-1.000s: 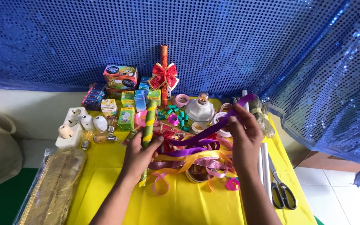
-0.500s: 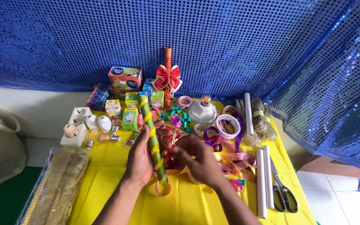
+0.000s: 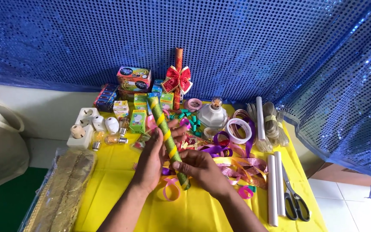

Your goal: Wrapping a decorative ribbon around a cardboard tube to decorate it.

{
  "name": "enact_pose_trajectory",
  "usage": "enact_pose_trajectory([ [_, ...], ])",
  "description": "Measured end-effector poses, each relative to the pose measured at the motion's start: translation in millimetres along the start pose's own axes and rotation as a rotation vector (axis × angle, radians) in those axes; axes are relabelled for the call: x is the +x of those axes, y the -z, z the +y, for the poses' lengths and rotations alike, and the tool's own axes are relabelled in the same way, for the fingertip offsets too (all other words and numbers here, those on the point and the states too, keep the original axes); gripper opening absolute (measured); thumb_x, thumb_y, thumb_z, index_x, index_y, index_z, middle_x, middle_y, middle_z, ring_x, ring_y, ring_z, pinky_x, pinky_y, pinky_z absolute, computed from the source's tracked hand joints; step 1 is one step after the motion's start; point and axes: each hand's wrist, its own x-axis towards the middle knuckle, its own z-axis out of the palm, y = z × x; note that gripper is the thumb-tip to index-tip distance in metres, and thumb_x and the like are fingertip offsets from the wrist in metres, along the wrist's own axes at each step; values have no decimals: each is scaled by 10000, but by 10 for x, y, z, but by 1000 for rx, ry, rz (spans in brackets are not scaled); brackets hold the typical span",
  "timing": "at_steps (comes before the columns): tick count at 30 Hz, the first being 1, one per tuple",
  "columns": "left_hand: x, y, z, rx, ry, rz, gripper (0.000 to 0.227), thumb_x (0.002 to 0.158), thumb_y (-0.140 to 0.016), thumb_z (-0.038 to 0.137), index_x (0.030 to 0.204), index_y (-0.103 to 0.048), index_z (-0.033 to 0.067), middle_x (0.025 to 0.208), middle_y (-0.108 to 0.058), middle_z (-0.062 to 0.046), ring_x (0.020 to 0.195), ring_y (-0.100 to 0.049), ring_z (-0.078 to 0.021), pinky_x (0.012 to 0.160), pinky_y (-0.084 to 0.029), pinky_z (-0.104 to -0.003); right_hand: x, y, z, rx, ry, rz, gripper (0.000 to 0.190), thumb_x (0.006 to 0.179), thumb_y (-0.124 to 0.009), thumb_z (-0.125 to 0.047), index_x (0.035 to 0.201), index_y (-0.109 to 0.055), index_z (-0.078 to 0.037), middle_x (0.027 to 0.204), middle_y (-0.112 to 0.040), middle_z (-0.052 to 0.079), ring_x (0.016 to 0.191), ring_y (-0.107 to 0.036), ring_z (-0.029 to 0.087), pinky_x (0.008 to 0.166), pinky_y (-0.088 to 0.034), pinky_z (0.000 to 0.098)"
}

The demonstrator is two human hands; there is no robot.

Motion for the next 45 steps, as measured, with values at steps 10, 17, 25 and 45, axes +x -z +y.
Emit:
enact_pose_trajectory([
  [10, 58, 96, -57, 51, -66, 147, 468, 972, -565, 321, 1294, -695, 8, 1037, -781, -156, 967, -761, -266, 868, -620, -383, 14, -72, -40, -94, -99, 162, 201, 840, -810, -80, 991, -758, 42, 955, -818, 139, 861, -784, 208, 784, -637, 301],
  [17, 32, 71, 58, 166, -57, 136, 529, 942, -552, 352, 1375, -644, 63, 1176, -781, -149, 1065, -764, -260, 873, -620, -375, 2, -76, 6, -204, -75, 138, 192, 855, -817, -131, 972, -729, -8, 875, -793, 91, 758, -740, 158, 677, -615, 276],
  [25, 76, 191, -32, -30, -100, 273, 514, 974, -560, 341, 1366, -653, 20, 957, -732, -163, 848, -723, -268, 841, -616, -386, -12, -252, 140, -291, -2, 137, 324, 831, -849, -201, 996, -626, -33, 758, -759, 98, 628, -738, 152, 564, -603, 273],
  [45, 204, 439, -95, 276, 42, 332, 498, 1053, -531, 453, 1380, -621, 89, 965, -614, -119, 656, -522, -145, 540, -450, -279, 97, 464, 451, -1449, 159, 141, 193, 847, -745, -237, 1022, -772, -160, 1056, -726, 82, 1040, -708, 345, 842, -559, 465],
])
